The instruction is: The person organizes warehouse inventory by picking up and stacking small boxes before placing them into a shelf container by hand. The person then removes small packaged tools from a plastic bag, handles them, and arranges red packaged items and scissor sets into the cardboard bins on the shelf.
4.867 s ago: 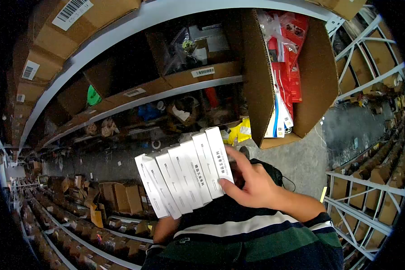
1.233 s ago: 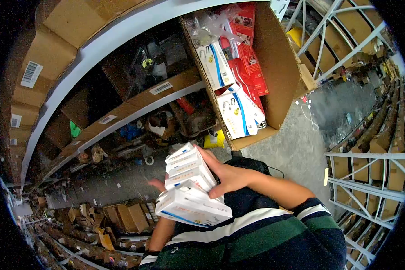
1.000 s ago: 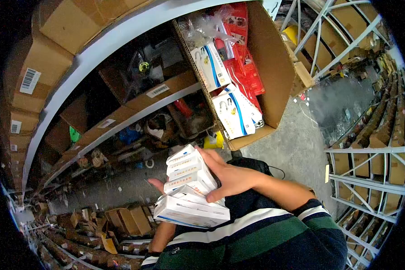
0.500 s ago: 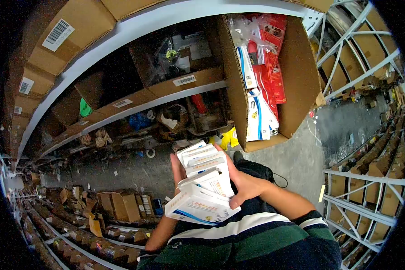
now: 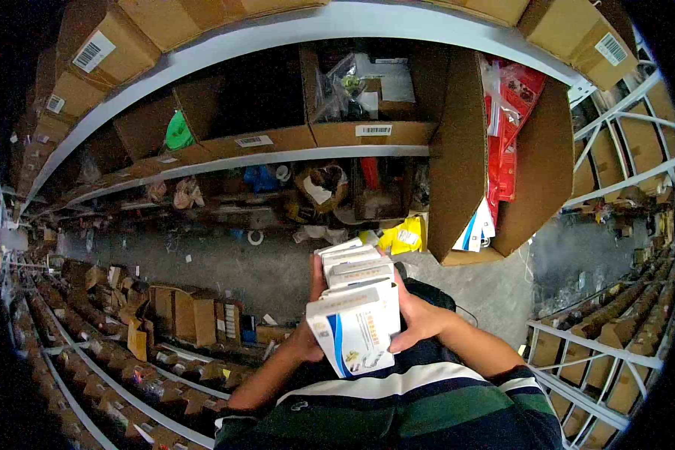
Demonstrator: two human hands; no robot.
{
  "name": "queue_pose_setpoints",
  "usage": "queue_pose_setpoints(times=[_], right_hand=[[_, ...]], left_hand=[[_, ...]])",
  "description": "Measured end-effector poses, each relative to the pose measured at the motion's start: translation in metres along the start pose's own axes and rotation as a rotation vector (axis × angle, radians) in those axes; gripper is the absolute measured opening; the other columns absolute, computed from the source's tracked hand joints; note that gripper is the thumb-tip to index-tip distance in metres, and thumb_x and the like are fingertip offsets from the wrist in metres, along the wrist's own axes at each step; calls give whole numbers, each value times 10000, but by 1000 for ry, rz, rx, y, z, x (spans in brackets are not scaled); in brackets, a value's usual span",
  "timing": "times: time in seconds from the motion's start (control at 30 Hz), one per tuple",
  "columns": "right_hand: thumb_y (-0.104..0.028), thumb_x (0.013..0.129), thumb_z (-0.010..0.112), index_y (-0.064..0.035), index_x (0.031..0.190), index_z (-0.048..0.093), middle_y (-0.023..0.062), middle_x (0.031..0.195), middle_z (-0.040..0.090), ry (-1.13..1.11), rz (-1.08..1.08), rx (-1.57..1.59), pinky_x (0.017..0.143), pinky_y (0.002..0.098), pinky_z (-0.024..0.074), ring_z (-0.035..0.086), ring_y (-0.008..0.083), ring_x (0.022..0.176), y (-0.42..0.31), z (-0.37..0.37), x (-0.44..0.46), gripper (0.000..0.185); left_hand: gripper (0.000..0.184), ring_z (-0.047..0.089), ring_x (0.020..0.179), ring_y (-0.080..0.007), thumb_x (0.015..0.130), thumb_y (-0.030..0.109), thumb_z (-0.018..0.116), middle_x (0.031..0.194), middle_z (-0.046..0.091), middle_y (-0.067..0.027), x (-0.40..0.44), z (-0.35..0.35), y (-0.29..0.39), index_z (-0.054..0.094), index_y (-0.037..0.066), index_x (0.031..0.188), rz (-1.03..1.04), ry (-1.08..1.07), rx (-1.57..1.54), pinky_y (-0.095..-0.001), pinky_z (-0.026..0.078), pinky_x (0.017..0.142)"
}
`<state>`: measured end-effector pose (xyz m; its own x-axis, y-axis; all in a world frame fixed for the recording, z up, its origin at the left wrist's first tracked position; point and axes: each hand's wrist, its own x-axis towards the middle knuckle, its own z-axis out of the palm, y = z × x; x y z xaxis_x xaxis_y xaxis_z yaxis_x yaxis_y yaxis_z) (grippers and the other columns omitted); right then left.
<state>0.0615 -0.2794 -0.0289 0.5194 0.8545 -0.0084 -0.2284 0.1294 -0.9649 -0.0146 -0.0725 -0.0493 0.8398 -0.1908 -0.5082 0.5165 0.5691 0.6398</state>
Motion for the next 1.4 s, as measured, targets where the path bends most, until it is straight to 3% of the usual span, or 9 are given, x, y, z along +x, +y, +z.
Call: queue_pose_setpoints(times=[0.07,0.17,0.3,0.33,0.47,0.67,1.07,1.17,1.4], right_hand=[[-519,558,851,-51,1469,-183,171,1534,112,36,-25,-22,1141,421,168,163,277,1407,5,3,2,1456],[-502,605,831,-64,1461,-230,167,1560,-23,24,79,139,1153,423,62,10,273,1439,12,7,7,1432],[-492,632,783,-57,1476,-171,169,1544,54,97,202,298,1149,424,109,72,286,1429,8,12,16,1346],[-480,630,778,-55,1479,-155,170,1539,75,116,225,322,1147,425,122,90,291,1426,6,13,20,1331],[-462,610,782,-53,1486,-100,182,1511,158,184,223,323,1137,432,175,151,311,1414,12,16,27,1309],[-475,558,800,-78,1486,-20,180,1456,275,333,263,382,1084,448,322,317,323,1349,31,41,33,1302],[-556,636,727,12,1463,146,194,1412,375,365,188,139,1042,429,368,418,297,1285,12,52,85,1159],[-434,616,783,61,1356,362,189,1233,575,439,195,272,891,426,539,631,312,1046,37,50,72,985],[-444,652,759,51,1356,378,189,1254,560,258,345,237,926,435,501,599,330,1083,61,-18,50,941]], left_hand=[[1135,436,1259,-303,669,837,507,1418,398,-164,-6,-11,-4,273,42,1445,31,13,14,-450,382,1039],[1119,479,1231,-294,670,820,544,1398,434,-157,-14,-26,-6,298,42,1435,95,21,58,-444,414,1020],[1098,537,1194,-281,672,798,593,1370,483,-147,-4,-42,-5,330,40,1422,205,-11,186,-436,457,996],[1185,206,1316,-313,661,854,502,1467,179,-165,3,-44,-1,142,62,1466,192,-104,265,-495,237,1068],[1211,-105,1446,-330,700,870,422,1579,-72,-158,12,-32,31,19,71,1516,318,-196,389,-530,6,1144],[1086,-36,1451,-341,771,794,431,1567,75,-179,13,-43,42,108,72,1515,491,-148,448,-517,-5,1144],[1076,-94,1444,-343,800,789,394,1569,-25,-186,-10,-65,80,17,82,1517,659,-80,351,-518,-23,1146],[1048,-119,1433,-385,824,785,343,1567,-67,-204,-18,-70,60,-26,92,1518,671,30,427,-525,-23,1140],[1121,-40,1406,-505,771,838,339,1522,-84,-325,3,-51,-1,-13,79,1517,704,425,420,-566,48,1119]])
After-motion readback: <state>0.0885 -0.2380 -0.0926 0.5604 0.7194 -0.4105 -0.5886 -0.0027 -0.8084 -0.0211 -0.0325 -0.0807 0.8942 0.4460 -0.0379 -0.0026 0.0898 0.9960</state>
